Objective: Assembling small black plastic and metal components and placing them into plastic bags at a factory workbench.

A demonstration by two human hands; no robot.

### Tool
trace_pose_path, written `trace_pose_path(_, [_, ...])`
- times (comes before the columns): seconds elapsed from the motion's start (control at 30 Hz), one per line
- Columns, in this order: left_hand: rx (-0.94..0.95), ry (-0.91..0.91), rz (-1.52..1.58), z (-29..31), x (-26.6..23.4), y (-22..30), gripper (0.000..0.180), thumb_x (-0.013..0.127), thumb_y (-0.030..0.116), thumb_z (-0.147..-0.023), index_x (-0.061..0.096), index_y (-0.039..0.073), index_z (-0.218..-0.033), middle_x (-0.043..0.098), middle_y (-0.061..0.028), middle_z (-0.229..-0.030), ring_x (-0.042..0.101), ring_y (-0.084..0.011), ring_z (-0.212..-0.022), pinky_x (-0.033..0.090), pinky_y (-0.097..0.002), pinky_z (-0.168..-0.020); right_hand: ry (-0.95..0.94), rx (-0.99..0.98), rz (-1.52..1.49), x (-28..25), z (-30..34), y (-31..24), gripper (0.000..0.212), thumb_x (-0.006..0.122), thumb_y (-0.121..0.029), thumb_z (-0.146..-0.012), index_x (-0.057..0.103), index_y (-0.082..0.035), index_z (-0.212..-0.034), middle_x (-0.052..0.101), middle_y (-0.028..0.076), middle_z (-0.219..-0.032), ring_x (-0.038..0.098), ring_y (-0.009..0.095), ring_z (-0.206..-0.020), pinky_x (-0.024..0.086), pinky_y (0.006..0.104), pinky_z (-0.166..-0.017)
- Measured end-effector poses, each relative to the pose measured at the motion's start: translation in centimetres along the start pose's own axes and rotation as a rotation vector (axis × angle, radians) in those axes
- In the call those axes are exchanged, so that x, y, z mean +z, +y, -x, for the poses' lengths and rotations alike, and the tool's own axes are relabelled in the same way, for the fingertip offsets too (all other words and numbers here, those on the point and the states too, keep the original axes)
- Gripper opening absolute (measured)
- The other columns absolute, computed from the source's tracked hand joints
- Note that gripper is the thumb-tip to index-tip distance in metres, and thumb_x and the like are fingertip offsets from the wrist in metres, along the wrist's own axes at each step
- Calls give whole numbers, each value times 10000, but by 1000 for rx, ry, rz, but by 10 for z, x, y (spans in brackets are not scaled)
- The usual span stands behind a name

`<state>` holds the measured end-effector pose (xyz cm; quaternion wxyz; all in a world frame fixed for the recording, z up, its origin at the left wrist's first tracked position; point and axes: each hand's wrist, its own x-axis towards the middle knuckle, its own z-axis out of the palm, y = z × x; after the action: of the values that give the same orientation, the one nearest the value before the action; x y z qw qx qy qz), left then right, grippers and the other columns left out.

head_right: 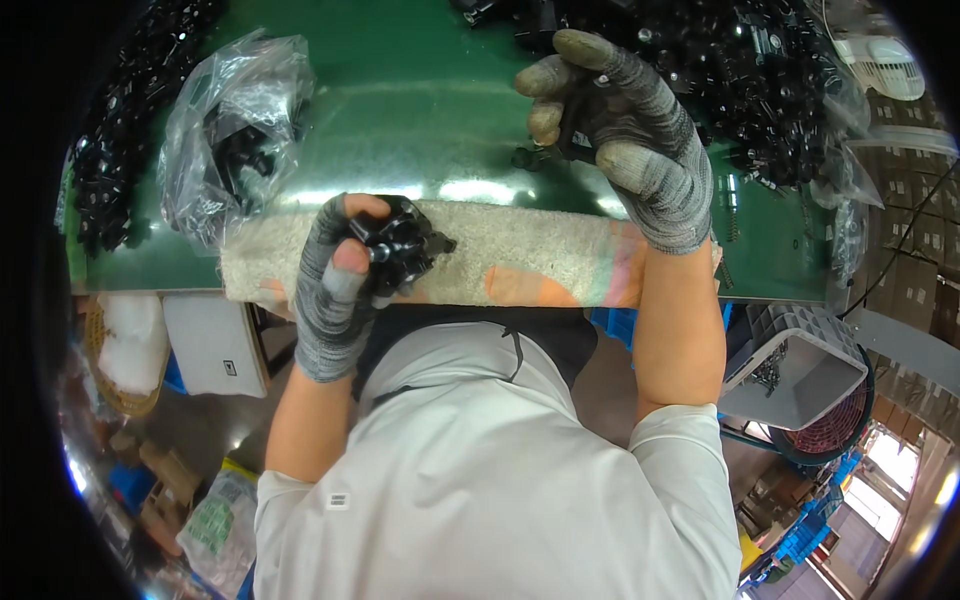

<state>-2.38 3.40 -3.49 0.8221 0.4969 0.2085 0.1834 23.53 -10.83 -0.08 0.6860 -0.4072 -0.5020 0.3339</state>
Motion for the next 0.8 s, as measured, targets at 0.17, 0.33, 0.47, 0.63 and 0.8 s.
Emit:
trace_pose_path(0.17, [-9,10,7,-1,2,-3,600,741,515,-874,554,46,-1198,651,-125,-1082,666,-145,-814,532,-215,-625,-20,29,-85,-2,-7,2,655,698,-267,-909,469,15,-1453,632,176,-1236,627,187,-954,528,340,-851])
trace_pose_path(0.33, [-2,11,-3,-1,2,-1,605,739,517,-873,553,50,-1208,653,-121,-1074,662,-145,-801,524,-209,-624,-127,136,-52,-9,-15,-1,806,676,-286,-830,391,22,-1518,585,208,-1305,618,238,-1010,507,369,-886])
trace_pose_path(0.47, [8,7,14,0,2,0,597,738,515,-875,555,56,-1210,656,-121,-1062,660,-143,-792,525,-210,-622,-107,188,-3,3,-23,-3,693,659,-282,-844,492,45,-1432,617,156,-1148,613,217,-970,515,336,-832])
trace_pose_path(0.63, [0,1,-3,-1,2,-2,624,747,543,-862,556,60,-1210,660,-120,-1049,658,-136,-773,514,-205,-604,32,-3,-16,14,-25,-2,562,593,-209,-895,521,47,-1390,620,146,-1094,607,209,-922,515,323,-784])
trace_pose_path(0.8, [25,16,24,-3,2,1,640,753,555,-853,554,62,-1208,659,-118,-1055,655,-133,-767,496,-190,-580,319,-28,94,21,-23,4,592,646,-328,-899,529,-6,-1383,636,149,-1058,639,227,-856,553,349,-725])
